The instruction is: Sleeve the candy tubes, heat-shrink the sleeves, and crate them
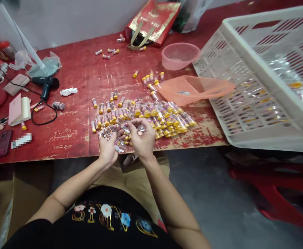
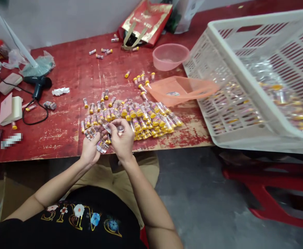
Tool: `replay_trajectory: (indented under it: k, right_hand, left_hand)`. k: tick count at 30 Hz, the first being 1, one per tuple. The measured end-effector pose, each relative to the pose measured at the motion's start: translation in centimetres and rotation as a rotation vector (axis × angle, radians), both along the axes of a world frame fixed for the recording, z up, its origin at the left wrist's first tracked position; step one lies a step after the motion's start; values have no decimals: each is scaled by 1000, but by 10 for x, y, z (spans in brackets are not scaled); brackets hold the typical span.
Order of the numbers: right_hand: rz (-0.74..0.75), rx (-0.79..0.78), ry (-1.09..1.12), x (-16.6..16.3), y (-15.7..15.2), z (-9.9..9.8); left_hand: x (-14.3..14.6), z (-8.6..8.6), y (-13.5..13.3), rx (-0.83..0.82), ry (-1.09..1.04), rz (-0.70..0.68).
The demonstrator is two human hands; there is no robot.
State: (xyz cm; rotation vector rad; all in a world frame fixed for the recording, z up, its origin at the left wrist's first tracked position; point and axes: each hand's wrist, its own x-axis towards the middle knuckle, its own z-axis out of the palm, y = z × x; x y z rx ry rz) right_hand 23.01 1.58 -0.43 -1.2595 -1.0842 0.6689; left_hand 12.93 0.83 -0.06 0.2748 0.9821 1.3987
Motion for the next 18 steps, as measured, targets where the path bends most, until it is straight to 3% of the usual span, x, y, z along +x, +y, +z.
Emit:
replay_trajectory:
  k: [5, 8, 11, 14, 18]
  right_hand:
    - [68, 16, -4, 17, -4, 7]
    - [169, 0, -56, 20, -12, 15]
    - [155, 14, -86, 15, -14, 20]
    - [147, -24, 37, 12, -9, 16]
    - [256, -104, 222, 22, -11, 5]
  left_hand:
    - [-12, 11, 0, 15, 1, -92]
    - [-4, 20, -5, 15, 108, -111]
    - [9, 24, -6, 27, 150, -69]
    - [17, 25, -2, 47, 144, -51]
    - [14, 26, 7, 66, 126, -61]
